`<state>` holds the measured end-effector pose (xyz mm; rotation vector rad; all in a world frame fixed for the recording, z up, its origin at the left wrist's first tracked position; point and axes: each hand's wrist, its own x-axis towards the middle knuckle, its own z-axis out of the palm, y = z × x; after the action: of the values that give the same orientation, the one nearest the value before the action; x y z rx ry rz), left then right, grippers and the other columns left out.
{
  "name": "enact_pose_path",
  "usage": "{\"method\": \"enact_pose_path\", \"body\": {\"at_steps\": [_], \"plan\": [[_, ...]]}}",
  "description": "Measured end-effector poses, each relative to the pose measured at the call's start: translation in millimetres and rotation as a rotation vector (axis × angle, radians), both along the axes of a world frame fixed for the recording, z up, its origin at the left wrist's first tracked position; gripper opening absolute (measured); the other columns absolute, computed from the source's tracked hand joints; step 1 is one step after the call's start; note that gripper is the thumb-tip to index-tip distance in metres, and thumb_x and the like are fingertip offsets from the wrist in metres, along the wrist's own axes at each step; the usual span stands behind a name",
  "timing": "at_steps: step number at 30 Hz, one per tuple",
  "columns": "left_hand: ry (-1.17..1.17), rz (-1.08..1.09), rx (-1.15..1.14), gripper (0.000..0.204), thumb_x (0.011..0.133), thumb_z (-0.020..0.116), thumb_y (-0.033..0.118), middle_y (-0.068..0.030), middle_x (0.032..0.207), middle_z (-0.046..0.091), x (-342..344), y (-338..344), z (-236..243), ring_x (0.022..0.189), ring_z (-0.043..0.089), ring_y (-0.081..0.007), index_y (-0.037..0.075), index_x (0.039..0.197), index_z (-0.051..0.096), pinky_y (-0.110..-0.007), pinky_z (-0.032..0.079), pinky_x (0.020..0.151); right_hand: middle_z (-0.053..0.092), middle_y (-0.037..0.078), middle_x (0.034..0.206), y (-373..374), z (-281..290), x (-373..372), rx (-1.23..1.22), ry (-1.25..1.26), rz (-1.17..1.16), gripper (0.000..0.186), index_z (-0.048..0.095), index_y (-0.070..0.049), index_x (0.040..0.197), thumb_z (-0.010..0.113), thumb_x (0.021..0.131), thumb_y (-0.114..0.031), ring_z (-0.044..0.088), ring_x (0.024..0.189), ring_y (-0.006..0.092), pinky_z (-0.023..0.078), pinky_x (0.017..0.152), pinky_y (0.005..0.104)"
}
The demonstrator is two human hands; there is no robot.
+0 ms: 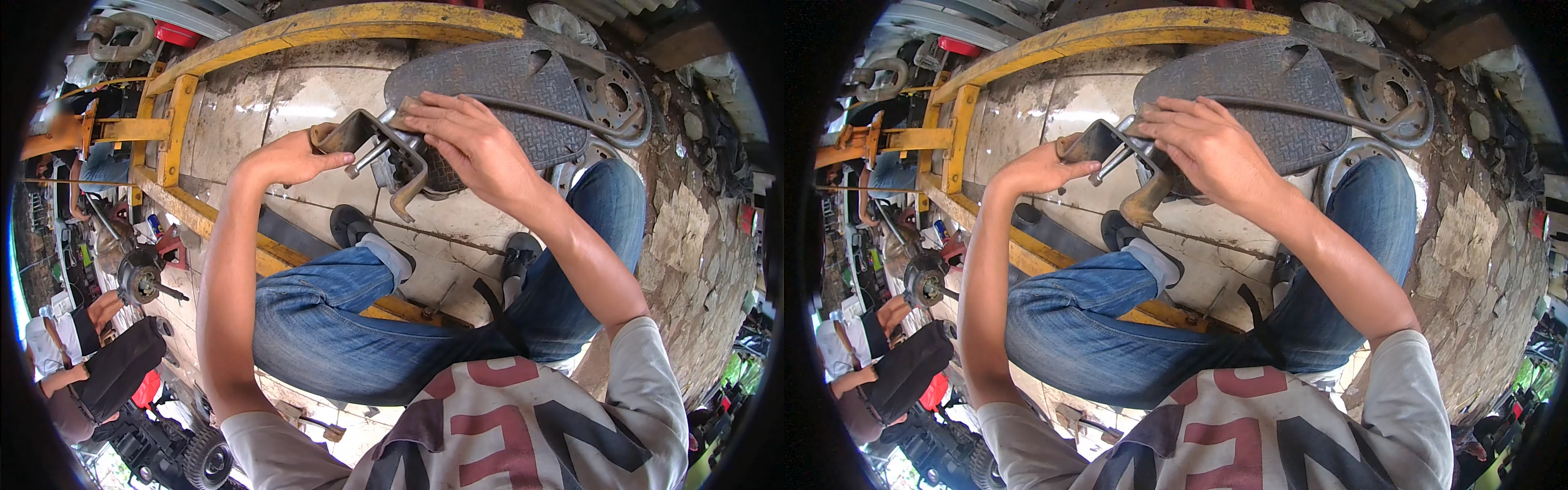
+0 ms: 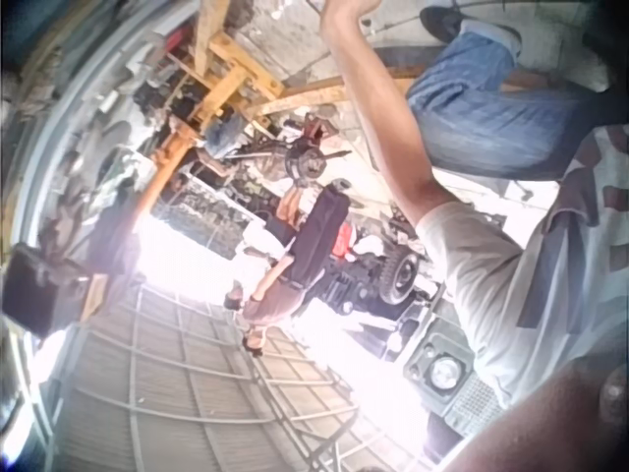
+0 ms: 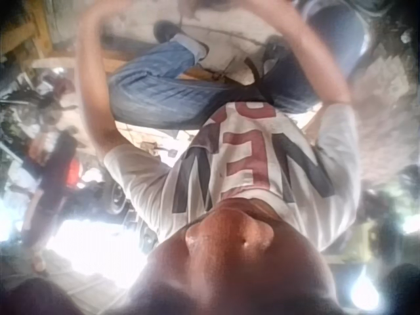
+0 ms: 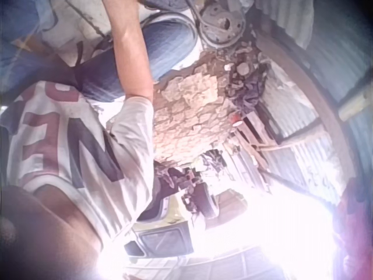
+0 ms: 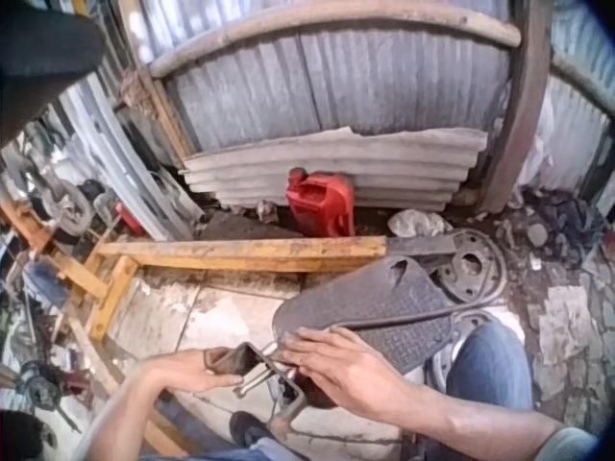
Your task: The person uses a metal rod to press a cylindrical component into a metal housing, then removes it and places it on a brake drum. They then use a sanding block to clean the housing and the cylindrical component.
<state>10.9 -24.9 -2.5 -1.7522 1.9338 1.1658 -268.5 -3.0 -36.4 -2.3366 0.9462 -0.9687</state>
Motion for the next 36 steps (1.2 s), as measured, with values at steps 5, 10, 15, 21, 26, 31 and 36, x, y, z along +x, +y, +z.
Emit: {"method": "enact_pose_path", "body": {"at_steps": [5, 10, 15, 21, 26, 31, 36], "plan": [[0.077, 0.008, -0.023, 0.052, 0.091, 0.062, 0.043, -0.0135, 0.116, 0.065, -0.5, -1.2, -1.7, 0.105, 0.059, -0.0246, 0.010, 0.129, 0.053, -0.035, 0.045, 0.093, 0.065, 0.012, 0.119, -12.5, -1.2, -3.2, 0.070, -0.098, -0.019, 0.027, 0.065, -0.005, 0.115, 0.059, 0.088, -0.005, 0.056, 0.120, 0.0304, 0.044, 0.100, 0.0432], [0.009, -0.020, -0.023, 0.052, 0.090, 0.063, 0.043, -0.0158, 0.111, 0.066, 3.2, -1.4, -2.2, 0.102, 0.061, -0.0286, 0.010, 0.129, 0.052, -0.036, 0.046, 0.090, 0.062, 0.011, 0.125, 0.4, 9.0, 2.3, 0.021, 0.025, 0.015, 0.031, 0.064, -0.007, 0.118, 0.059, 0.088, -0.001, 0.054, 0.124, 0.0284, 0.040, 0.106, 0.0456], [-0.036, -0.084, -0.053, 0.064, 0.087, 0.065, 0.046, -0.0186, 0.120, 0.063, 5.8, -3.2, 4.2, 0.112, 0.060, -0.0304, 0.014, 0.139, 0.046, -0.036, 0.046, 0.095, 0.061, 0.007, 0.128, -6.2, 3.0, -1.0, 0.028, 0.061, -0.044, 0.031, 0.064, -0.011, 0.119, 0.060, 0.088, -0.008, 0.054, 0.124, 0.0248, 0.039, 0.105, 0.0479], [0.014, -0.106, -0.117, 0.065, 0.084, 0.072, 0.028, -0.0203, 0.122, 0.062, 13.8, -0.8, 7.1, 0.116, 0.058, -0.0323, 0.013, 0.140, 0.044, -0.037, 0.045, 0.096, 0.062, 0.009, 0.125, -6.3, 5.5, 2.1, 0.045, 0.093, -0.047, 0.027, 0.064, -0.010, 0.118, 0.056, 0.092, -0.007, 0.054, 0.124, 0.0260, 0.037, 0.106, 0.0470], [-0.004, -0.129, -0.065, 0.053, 0.086, 0.070, 0.024, -0.0184, 0.122, 0.061, 9.9, -4.3, 17.2, 0.113, 0.058, -0.0322, 0.011, 0.133, 0.049, -0.039, 0.046, 0.094, 0.062, 0.012, 0.124, 0.2, 19.1, 2.3, 0.196, 0.011, 0.017, 0.027, 0.064, -0.007, 0.118, 0.053, 0.093, -0.005, 0.054, 0.123, 0.0288, 0.036, 0.106, 0.0463], [0.094, -0.043, -0.168, 0.052, 0.092, 0.060, 0.017, -0.0162, 0.124, 0.060, 22.5, 1.7, 15.0, 0.115, 0.057, -0.0316, 0.013, 0.139, 0.040, -0.037, 0.046, 0.096, 0.063, 0.011, 0.124, -2.2, 18.3, 3.9, 0.074, 0.099, -0.014, 0.028, 0.064, -0.008, 0.117, 0.057, 0.090, -0.003, 0.054, 0.123, 0.0270, 0.038, 0.105, 0.0453], [0.468, 0.455, -0.523, 0.056, 0.098, 0.055, 0.020, -0.0152, 0.131, 0.056, 31.5, 2.8, 37.4, 0.119, 0.056, -0.0250, 0.013, 0.147, 0.030, -0.039, 0.044, 0.098, 0.063, 0.010, 0.123, -7.8, 17.7, 3.8, 0.033, 0.144, -0.002, 0.029, 0.064, -0.008, 0.117, 0.059, 0.088, -0.004, 0.055, 0.122, 0.0268, 0.039, 0.104, 0.0473]]}}
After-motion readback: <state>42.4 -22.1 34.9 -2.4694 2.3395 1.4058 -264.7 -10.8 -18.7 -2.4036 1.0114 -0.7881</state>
